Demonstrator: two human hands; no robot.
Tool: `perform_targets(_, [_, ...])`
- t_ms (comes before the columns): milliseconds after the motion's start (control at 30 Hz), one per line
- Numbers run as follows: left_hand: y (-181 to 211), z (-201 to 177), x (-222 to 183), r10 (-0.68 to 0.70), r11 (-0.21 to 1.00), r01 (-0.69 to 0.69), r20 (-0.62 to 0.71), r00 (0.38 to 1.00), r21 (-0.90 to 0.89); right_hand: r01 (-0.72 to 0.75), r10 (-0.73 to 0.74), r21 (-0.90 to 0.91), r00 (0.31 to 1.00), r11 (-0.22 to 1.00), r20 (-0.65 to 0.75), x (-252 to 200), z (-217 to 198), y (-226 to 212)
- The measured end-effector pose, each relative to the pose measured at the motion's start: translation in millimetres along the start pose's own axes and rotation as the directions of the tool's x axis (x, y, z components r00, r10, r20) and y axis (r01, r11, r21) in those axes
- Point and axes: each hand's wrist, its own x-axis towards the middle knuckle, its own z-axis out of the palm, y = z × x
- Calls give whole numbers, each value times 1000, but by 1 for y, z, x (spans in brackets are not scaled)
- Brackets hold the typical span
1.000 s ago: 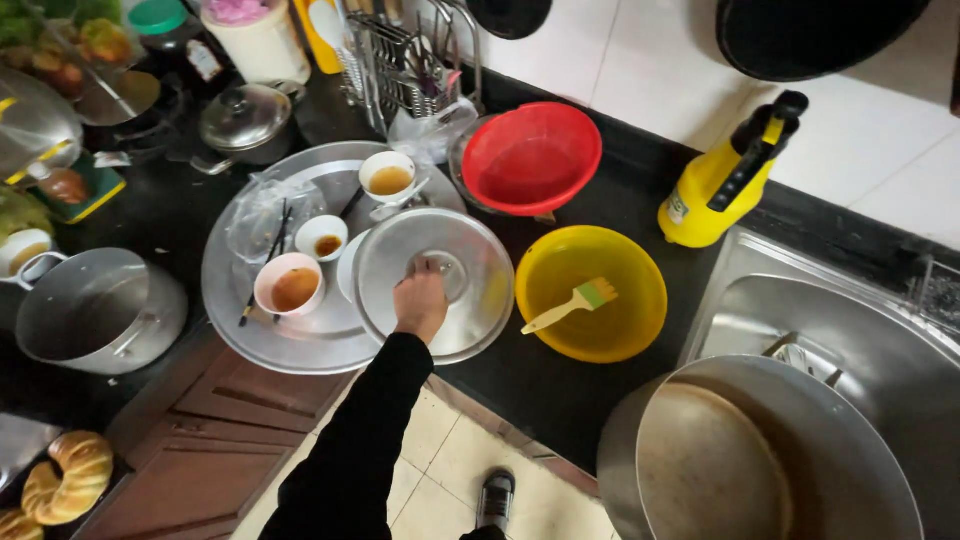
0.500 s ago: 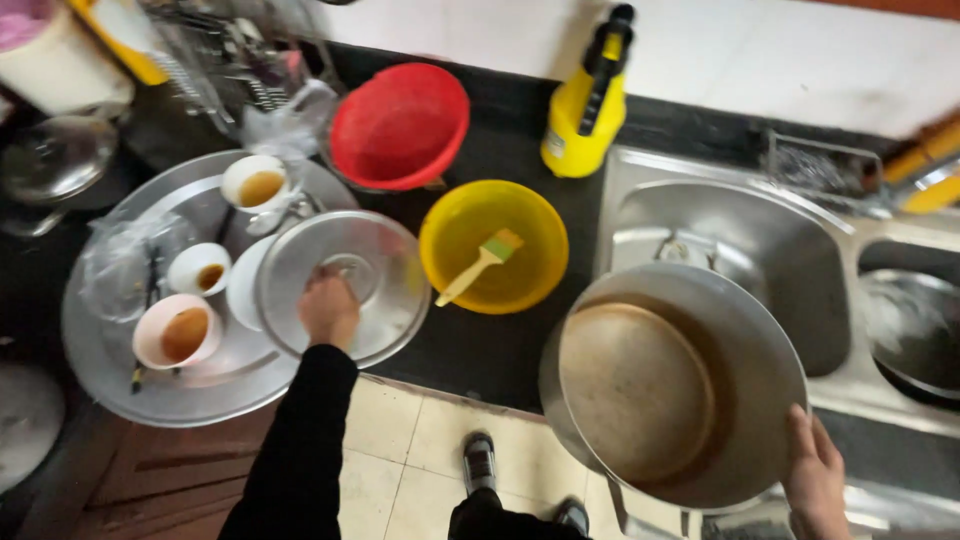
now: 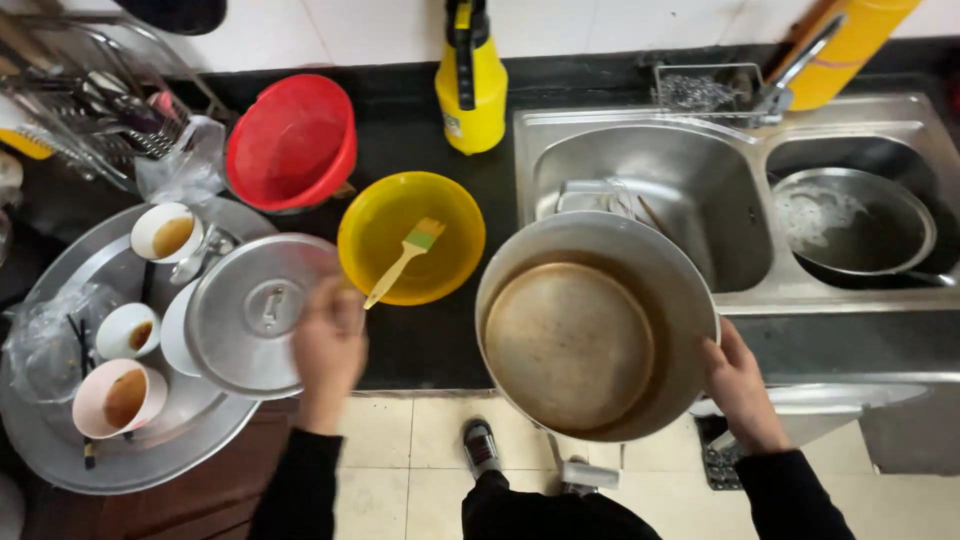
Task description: Cleaning large pots in a sink, organizing freshly baked bread, and putting away dishes in a kitchen cabinet.
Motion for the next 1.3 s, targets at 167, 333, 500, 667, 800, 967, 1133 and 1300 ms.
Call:
perform_targets(167, [162, -2, -27, 115, 978, 41, 686, 718, -207, 173, -169, -35, 980, 984, 101, 15, -6, 6])
perform_targets(333, [181, 5, -38, 39, 984, -159, 770, 637, 82, 158, -153, -20, 977, 987, 150, 14, -33, 12])
perform_targets(500, [275, -47, -51, 91, 945, -295, 753, 651, 140, 79, -93, 75, 976, 994, 197, 20, -52, 4])
perform_targets(667, [347, -55, -47, 222, 862, -473, 706, 673, 180, 1, -6, 18, 964, 1000, 265, 68, -55, 4])
perform_targets(800, [398, -72, -32, 163, 857, -463, 734, 660, 226, -57, 37, 55, 948, 997, 316, 91, -58, -1])
perform_targets(967, [448, -63, -23, 88, 829, -436, 688, 721, 351, -150, 93, 82, 874, 985, 477, 111, -80, -17])
perform_targets(1133, [468, -33, -32, 22, 804, -348, 561, 828, 482, -272, 164, 96, 787, 958, 594, 102, -116, -50])
perform_targets(1300, [492, -12, -46, -48, 758, -275, 471, 881, 592, -382, 200, 93, 658, 920, 726, 105, -130, -44])
